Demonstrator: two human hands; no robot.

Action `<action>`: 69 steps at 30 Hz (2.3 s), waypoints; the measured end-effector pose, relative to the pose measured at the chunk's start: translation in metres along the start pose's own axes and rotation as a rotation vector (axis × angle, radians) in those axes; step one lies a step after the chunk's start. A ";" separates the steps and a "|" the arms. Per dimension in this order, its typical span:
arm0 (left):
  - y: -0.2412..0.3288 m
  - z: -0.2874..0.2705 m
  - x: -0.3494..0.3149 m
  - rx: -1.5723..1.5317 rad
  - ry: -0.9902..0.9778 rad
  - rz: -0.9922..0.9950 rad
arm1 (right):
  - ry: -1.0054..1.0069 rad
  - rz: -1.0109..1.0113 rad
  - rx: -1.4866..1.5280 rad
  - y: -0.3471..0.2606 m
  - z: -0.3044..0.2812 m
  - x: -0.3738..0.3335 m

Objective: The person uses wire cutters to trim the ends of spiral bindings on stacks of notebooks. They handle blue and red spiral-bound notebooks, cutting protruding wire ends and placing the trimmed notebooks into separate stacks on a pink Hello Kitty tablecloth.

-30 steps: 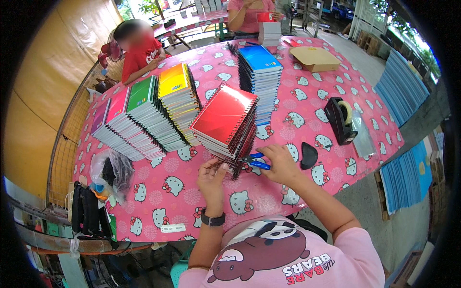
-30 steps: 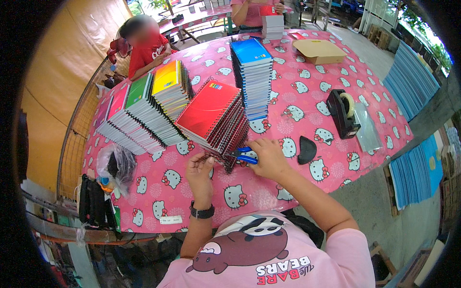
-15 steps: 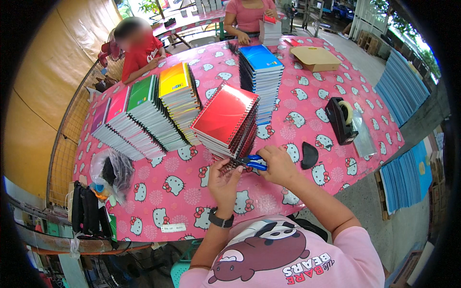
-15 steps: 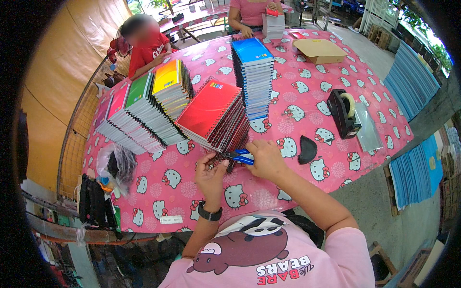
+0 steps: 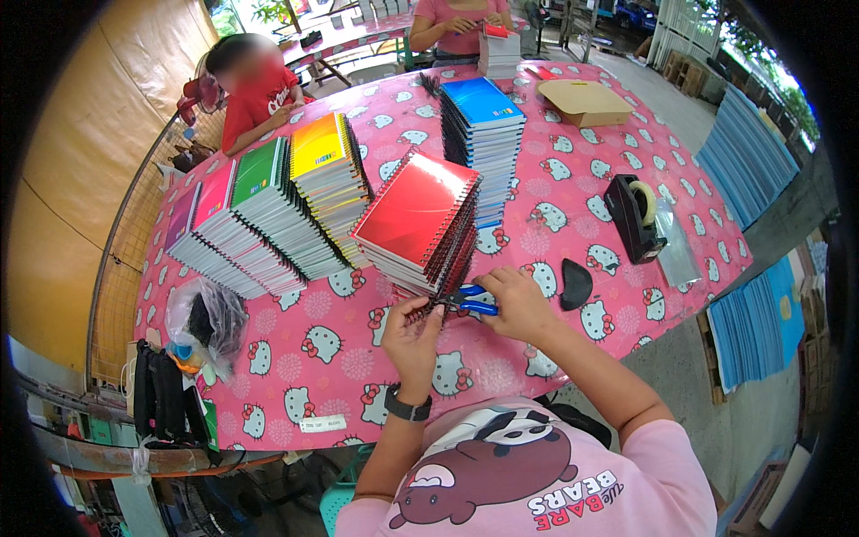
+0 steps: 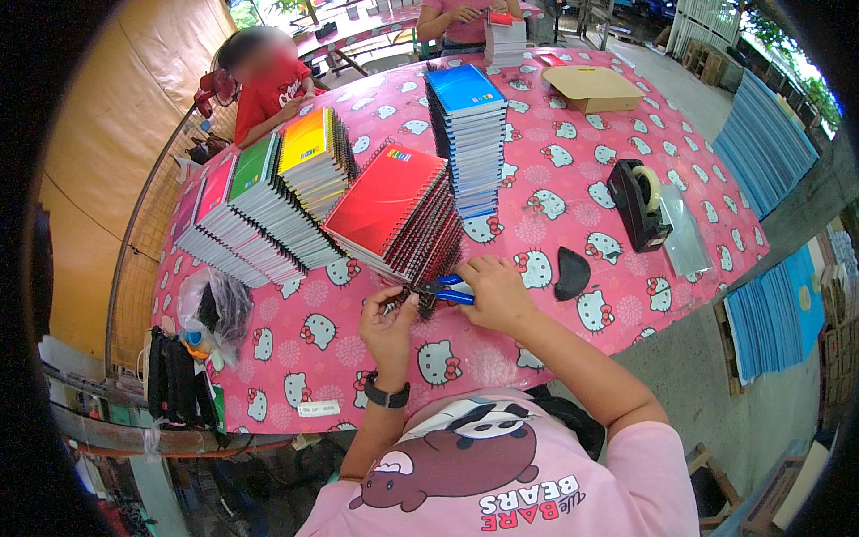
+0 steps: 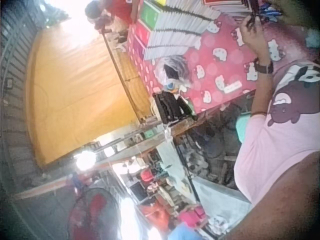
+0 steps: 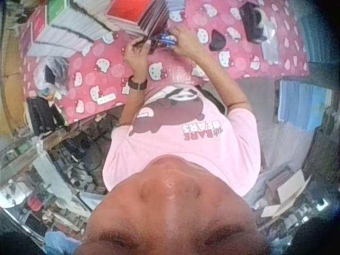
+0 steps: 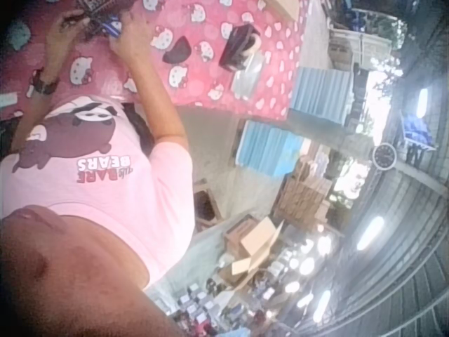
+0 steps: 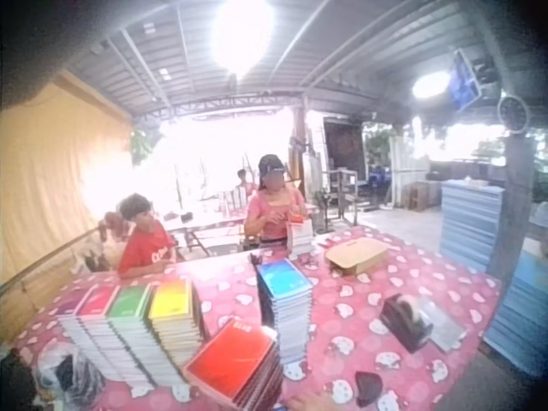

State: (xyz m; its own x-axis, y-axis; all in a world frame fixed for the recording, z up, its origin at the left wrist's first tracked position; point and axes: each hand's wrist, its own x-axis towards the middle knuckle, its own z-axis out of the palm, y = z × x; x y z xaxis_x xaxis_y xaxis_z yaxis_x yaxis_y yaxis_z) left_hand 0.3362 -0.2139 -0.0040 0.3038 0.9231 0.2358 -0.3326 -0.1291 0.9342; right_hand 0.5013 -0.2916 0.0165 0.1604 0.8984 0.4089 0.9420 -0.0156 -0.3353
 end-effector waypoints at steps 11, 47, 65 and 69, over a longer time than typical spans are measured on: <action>-0.004 -0.003 0.003 0.093 0.014 -0.007 | -0.032 0.058 0.023 -0.002 0.001 -0.001; -0.012 0.000 0.000 0.295 0.050 0.025 | -0.141 0.247 0.074 0.003 0.010 -0.013; -0.017 0.001 -0.001 0.421 0.068 0.096 | -0.012 0.051 -0.087 0.010 0.010 -0.016; -0.021 0.000 -0.001 0.394 0.071 0.087 | -0.047 0.069 -0.074 0.005 0.014 -0.013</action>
State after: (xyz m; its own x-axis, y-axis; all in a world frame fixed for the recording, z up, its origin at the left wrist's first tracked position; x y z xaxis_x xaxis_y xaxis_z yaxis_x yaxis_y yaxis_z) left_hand 0.3433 -0.2118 -0.0240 0.2227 0.9237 0.3118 0.0176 -0.3236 0.9460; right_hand 0.4998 -0.2976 -0.0021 0.2136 0.9137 0.3458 0.9485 -0.1092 -0.2973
